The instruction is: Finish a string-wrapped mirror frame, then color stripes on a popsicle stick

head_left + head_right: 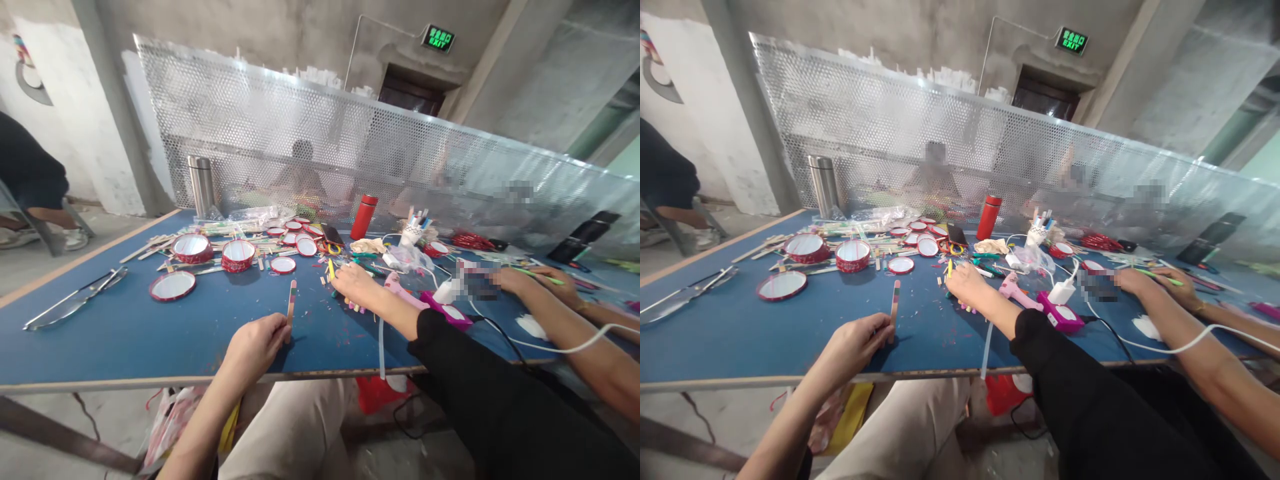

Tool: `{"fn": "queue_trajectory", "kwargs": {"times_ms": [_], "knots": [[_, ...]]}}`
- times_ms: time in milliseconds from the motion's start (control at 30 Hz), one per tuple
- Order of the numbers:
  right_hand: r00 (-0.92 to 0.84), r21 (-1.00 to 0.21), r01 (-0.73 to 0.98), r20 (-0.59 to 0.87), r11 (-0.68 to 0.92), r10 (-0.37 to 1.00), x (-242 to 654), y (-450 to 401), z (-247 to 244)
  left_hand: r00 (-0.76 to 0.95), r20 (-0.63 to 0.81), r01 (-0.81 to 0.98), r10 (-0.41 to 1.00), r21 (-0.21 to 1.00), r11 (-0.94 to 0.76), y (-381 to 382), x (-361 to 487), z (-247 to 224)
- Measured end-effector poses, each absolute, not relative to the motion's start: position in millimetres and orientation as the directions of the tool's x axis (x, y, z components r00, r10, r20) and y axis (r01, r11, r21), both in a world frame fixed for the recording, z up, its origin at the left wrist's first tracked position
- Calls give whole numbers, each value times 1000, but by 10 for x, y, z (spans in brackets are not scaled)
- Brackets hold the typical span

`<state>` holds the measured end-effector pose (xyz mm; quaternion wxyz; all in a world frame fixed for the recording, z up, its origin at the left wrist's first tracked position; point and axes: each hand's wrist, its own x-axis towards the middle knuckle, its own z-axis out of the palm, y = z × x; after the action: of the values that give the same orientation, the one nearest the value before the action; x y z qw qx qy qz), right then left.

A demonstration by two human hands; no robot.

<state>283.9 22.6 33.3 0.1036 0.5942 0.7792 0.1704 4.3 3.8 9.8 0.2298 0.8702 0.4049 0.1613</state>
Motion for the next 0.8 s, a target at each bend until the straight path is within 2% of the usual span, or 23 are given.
{"fn": "queue_trajectory", "kwargs": {"times_ms": [200, 300, 433, 500, 533, 567, 600, 633, 700, 800], "knots": [[-325, 384, 881, 65, 277, 944, 2862, 125, 451, 618, 107, 632, 779, 522, -573, 39, 46, 87], [-297, 349, 910, 166, 225, 940, 2836, -37, 527, 616, 109, 630, 780, 526, -571, 38, 44, 82], [-204, 242, 962, 341, 124, 918, 2631, -354, 547, 615, 107, 638, 781, 515, -573, 42, 45, 79], [-130, 110, 990, 449, 89, 884, 2418, -529, 492, 613, 115, 643, 782, 503, -578, 42, 46, 77], [-27, -165, 976, 559, 143, 829, 2288, -611, 448, 612, 118, 644, 782, 500, -579, 41, 45, 77], [77, -410, 883, 608, 229, 790, 2150, -684, 395, 612, 122, 643, 782, 499, -581, 38, 44, 77], [184, -599, 741, 616, 304, 766, 2010, -745, 338, 611, 125, 641, 782, 501, -581, 35, 43, 78], [278, -725, 587, 599, 361, 751, 1876, -792, 278, 612, 127, 637, 781, 506, -581, 32, 43, 80], [411, -835, 323, 547, 444, 729, 1645, -840, 170, 611, 123, 632, 782, 518, -576, 24, 43, 88], [509, -849, 14, 460, 528, 727, 1436, -822, 68, 606, 116, 628, 787, 538, -563, 17, 48, 102]]}}
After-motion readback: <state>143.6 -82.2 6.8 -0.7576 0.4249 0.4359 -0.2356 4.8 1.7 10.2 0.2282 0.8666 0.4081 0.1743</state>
